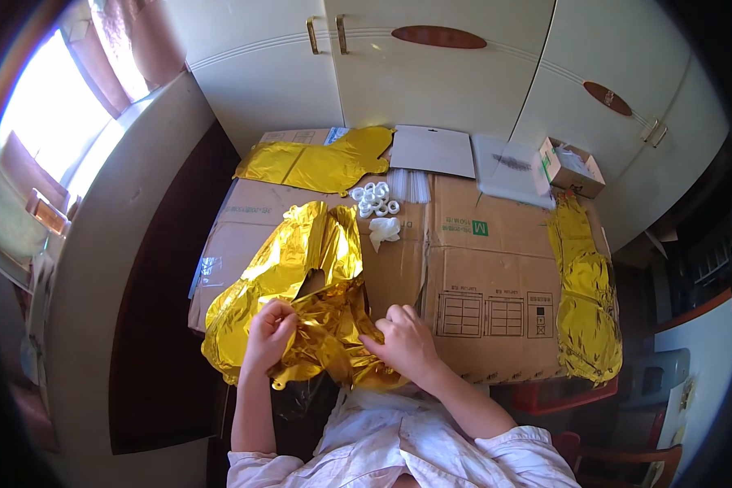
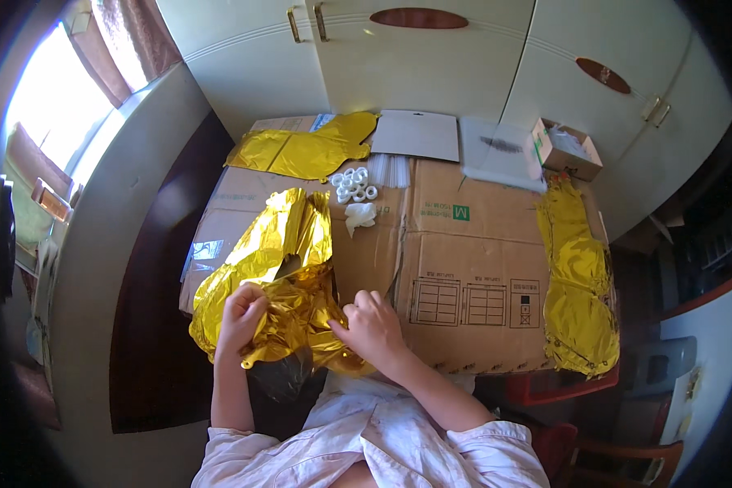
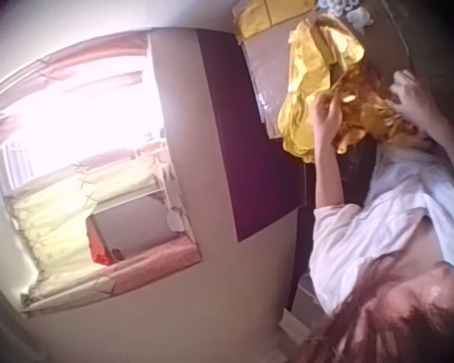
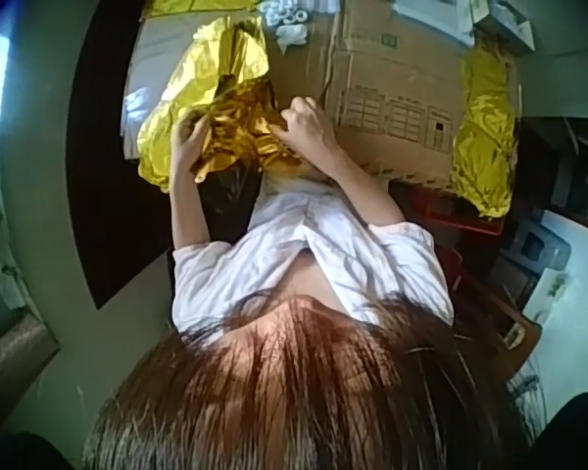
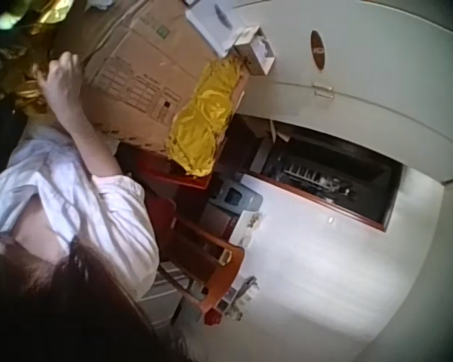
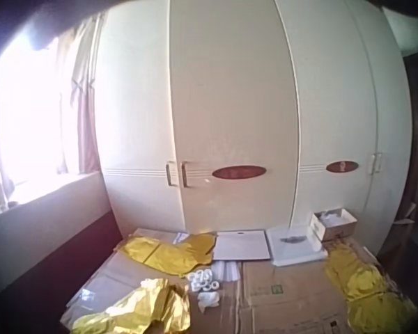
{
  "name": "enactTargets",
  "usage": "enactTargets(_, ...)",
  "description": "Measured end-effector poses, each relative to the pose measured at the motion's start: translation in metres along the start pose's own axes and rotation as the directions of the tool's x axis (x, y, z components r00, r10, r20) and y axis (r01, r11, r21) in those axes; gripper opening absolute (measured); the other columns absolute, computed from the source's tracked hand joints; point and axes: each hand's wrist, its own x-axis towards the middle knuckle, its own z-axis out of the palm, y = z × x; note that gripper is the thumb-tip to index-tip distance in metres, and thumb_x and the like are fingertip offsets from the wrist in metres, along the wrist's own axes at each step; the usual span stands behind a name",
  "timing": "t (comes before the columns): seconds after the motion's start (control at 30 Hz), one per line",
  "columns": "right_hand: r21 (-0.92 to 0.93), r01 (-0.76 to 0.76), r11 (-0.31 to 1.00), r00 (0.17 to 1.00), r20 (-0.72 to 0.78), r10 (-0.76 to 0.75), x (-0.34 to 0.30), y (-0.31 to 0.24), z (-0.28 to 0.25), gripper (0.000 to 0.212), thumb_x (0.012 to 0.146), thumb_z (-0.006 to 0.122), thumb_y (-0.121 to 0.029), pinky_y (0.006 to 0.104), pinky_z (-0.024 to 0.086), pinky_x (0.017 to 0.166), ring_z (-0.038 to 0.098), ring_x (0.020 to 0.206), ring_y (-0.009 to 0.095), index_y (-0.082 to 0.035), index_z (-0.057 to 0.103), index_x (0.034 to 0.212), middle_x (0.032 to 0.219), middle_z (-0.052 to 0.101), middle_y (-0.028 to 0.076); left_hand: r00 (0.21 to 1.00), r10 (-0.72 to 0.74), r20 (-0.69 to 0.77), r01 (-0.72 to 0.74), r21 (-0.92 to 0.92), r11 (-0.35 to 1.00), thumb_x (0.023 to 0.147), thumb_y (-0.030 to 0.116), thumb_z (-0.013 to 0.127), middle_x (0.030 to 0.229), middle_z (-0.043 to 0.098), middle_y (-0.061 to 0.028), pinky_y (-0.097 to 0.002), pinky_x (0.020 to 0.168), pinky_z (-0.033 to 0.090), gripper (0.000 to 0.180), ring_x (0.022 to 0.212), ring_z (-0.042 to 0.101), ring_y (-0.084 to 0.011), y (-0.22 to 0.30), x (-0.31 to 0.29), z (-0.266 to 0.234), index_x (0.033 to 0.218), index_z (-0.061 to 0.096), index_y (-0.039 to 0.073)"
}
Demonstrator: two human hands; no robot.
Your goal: Folding and organizing gold foil balloon letters on a table surface.
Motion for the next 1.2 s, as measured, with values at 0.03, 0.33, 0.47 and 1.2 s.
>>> enactTargets(0.03,0.013,-0.041,0.999,0.994,0.101,0.04,0.005,-0.003,-0.004,0.031,0.078,0.066,-0.034,0.0365,0.05,0.071,0.057,0.078,0.026,-0.003,0.066,0.073,0.073,0.056,0.011,1.0,0.01,0.011,-0.01,0.007,1.0,0.083,-0.001,0.056,0.078,0.05,-0.002,-0.0209,0.058,0.037,0.005,0.069,0.046,-0.0063,0.003,-0.002,0.004,0.079,0.053,-0.002)
enactTargets(0.33,0.062,-0.102,0.993,0.989,0.111,0.094,0.029,0.0,0.006,0.031,0.078,0.066,-0.03,0.0415,0.05,0.07,0.062,0.081,0.031,0.0,0.062,0.074,0.077,0.061,0.017,0.985,0.163,0.055,-0.172,0.307,0.936,0.079,0.001,0.062,0.077,0.053,-0.0079,-0.026,0.049,0.04,0.006,0.051,0.049,-0.0135,0.032,-0.015,0.025,0.08,0.058,-0.002)
enactTargets(0.47,0.284,-0.275,0.919,0.952,0.21,0.221,0.041,0.021,0.031,0.037,0.078,0.065,-0.027,0.0458,0.049,0.073,0.06,0.087,0.039,0.002,0.053,0.098,0.083,0.062,0.023,0.98,0.17,0.104,-0.195,0.334,0.922,0.078,0.001,0.061,0.077,0.054,-0.0091,-0.0274,0.052,0.042,0.005,0.054,0.053,-0.0166,0.036,-0.018,0.029,0.081,0.057,0.0)
enactTargets(1.2,0.498,-0.532,0.685,0.828,0.139,0.543,0.126,0.054,0.08,0.048,0.079,0.056,-0.02,0.0479,0.044,0.085,0.056,0.098,0.044,0.001,0.04,0.12,0.102,0.059,0.03,0.9,0.345,0.267,-0.43,0.415,0.802,0.072,0.001,0.063,0.083,0.055,-0.0115,-0.0361,0.069,0.048,0.01,0.078,0.057,-0.029,0.044,-0.021,0.039,0.078,0.056,0.001)
